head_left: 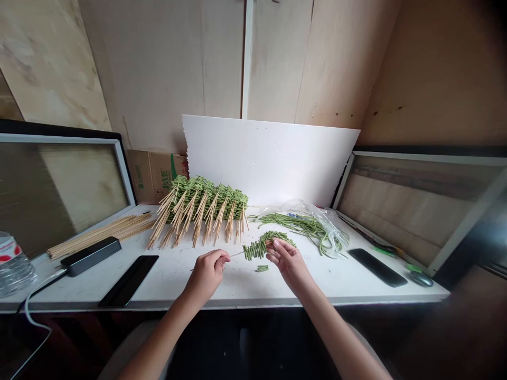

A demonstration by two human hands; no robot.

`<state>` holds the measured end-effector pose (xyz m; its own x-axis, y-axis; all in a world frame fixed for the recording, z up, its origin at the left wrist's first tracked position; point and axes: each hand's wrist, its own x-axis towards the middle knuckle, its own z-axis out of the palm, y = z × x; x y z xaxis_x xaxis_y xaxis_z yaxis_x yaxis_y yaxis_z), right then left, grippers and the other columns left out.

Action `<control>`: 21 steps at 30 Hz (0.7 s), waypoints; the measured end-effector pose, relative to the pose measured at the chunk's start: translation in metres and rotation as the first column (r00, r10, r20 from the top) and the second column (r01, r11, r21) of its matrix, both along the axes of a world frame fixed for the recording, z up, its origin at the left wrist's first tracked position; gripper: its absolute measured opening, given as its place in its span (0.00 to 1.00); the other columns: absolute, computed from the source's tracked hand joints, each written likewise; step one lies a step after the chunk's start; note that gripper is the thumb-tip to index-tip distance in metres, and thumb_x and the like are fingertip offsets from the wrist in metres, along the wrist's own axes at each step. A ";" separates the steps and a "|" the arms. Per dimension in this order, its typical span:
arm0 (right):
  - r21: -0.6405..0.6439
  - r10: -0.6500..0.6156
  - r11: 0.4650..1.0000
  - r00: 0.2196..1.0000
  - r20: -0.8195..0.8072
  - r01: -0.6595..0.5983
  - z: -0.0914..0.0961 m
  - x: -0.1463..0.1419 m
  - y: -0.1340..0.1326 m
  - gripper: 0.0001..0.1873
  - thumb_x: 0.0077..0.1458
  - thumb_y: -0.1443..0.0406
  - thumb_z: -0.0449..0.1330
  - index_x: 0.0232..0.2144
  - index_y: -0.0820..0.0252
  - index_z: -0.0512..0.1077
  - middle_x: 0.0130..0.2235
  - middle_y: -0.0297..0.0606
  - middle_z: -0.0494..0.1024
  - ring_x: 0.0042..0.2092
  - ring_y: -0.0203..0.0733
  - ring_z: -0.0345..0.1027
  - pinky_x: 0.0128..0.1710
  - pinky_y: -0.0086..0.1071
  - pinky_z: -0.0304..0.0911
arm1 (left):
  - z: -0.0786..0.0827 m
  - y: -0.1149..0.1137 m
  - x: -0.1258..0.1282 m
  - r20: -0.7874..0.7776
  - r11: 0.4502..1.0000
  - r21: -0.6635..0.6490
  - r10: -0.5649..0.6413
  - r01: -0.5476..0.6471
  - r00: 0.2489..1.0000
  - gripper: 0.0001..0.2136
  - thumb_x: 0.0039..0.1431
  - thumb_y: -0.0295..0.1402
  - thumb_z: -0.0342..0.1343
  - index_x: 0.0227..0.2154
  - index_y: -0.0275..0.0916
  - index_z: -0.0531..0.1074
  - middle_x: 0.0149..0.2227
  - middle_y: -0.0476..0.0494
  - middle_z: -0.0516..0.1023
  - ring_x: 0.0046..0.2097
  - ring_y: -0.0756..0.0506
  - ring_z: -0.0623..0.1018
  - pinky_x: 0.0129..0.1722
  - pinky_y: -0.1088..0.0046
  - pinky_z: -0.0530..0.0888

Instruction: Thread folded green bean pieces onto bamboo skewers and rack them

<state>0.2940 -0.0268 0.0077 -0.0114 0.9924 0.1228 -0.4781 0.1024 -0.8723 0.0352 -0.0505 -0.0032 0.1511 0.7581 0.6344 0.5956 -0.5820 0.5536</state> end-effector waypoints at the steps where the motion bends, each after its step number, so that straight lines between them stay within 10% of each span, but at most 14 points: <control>1: 0.000 0.001 1.000 1.000 -0.005 -0.001 0.000 0.000 0.000 0.21 0.44 0.54 0.78 0.37 0.57 0.82 0.41 0.41 0.85 0.41 0.44 0.78 0.42 0.36 0.74 | 0.000 0.000 0.000 0.001 1.000 0.006 0.002 -0.002 1.000 0.12 0.68 0.28 0.49 0.30 0.39 0.75 0.23 0.50 0.73 0.26 0.49 0.72 0.29 0.77 0.67; 21: 0.152 -0.138 0.981 0.983 0.124 0.119 -0.005 0.001 -0.005 0.14 0.48 0.57 0.76 0.36 0.57 0.83 0.39 0.44 0.87 0.45 0.53 0.81 0.42 0.41 0.76 | -0.001 -0.001 -0.001 -0.042 0.996 0.090 0.030 -0.027 0.999 0.12 0.62 0.21 0.50 0.30 0.39 0.76 0.29 0.47 0.80 0.30 0.47 0.78 0.32 0.75 0.70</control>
<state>0.2954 -0.0314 0.0024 0.0890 0.9588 0.2699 -0.3331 0.2840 -0.8991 0.0338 -0.0517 -0.0039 0.1589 0.7029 0.6933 0.6348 -0.6106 0.4735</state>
